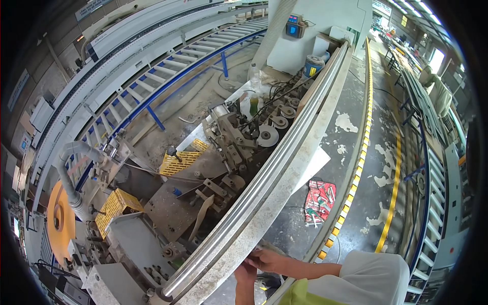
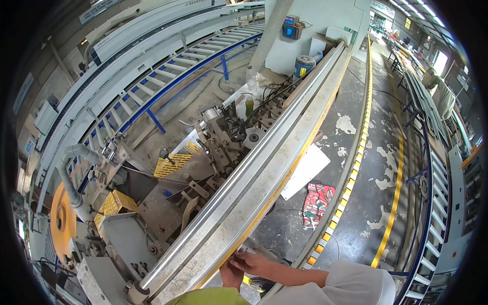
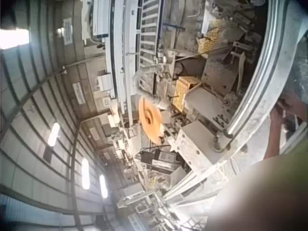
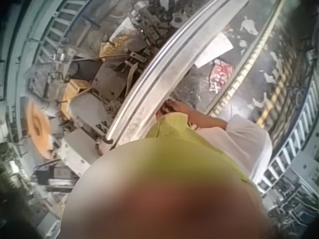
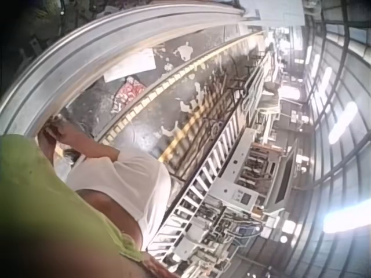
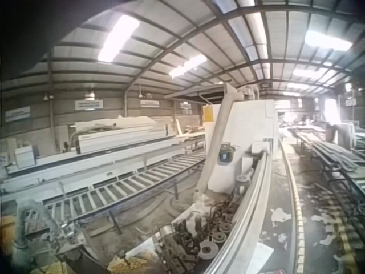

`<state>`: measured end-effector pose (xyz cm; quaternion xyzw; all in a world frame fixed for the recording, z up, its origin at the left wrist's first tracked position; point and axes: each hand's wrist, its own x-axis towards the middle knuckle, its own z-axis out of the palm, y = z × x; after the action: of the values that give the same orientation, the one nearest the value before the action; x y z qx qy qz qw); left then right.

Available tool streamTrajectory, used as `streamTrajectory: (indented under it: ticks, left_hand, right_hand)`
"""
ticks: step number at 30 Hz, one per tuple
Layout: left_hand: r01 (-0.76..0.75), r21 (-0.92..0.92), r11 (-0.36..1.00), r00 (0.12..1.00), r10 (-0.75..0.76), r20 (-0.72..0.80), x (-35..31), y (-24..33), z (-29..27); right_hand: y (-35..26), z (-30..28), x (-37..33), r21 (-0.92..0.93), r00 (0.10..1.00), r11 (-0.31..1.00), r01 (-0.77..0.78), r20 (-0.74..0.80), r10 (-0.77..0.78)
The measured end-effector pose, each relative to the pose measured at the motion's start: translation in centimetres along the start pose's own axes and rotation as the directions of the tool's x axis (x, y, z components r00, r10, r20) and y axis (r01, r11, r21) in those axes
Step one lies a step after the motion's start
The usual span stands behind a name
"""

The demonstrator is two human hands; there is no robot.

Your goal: The recorder performs maintenance on a woodworking machine and reattaches a vented cover panel using tools.

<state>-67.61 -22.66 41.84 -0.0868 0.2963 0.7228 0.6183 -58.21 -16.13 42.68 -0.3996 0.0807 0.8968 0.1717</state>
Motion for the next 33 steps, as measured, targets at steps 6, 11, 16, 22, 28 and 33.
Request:
streamTrajectory:
  ticks: [6, 11, 16, 22, 28, 33]
  left_hand:
    - [-0.111, 0.101, 0.989, 0.985, 0.097, 0.141, -0.2, -0.5, 0.7]
    - [-0.006, 0.091, 0.996, 1.000, 0.006, 0.003, -0.1, -1.4, 1.7]
    - [-0.040, 0.022, 0.999, 0.996, 0.038, 0.083, 1.6, -2.1, -1.0]
    - [0.016, 0.105, 0.994, 0.998, -0.023, 0.064, 1.9, -2.5, -0.5]
    - [-0.019, 0.186, 0.982, 0.956, 0.072, -0.284, 1.2, -3.1, 0.6]
    - [-0.012, 0.311, 0.950, 0.880, 0.157, -0.447, 0.6, -3.7, 1.6]
  right_hand:
    - [1.1, -1.6, 1.6, 0.102, 0.996, 0.992, 0.078, -0.048, -0.073]
    - [1.4, -3.2, 3.1, 0.120, 0.986, 0.980, 0.162, -0.062, -0.155]
    - [0.2, -1.2, 1.6, 0.008, 0.978, 0.986, 0.168, -0.127, -0.166]
    - [-2.8, -1.0, -1.4, -0.575, 0.828, 0.637, 0.513, 0.137, -0.544]
    - [-5.0, 1.5, -4.0, -0.775, 0.599, 0.060, 0.629, 0.433, -0.673]
    - [-5.6, -0.3, -3.3, -0.823, 0.460, -0.368, 0.433, 0.553, -0.695]
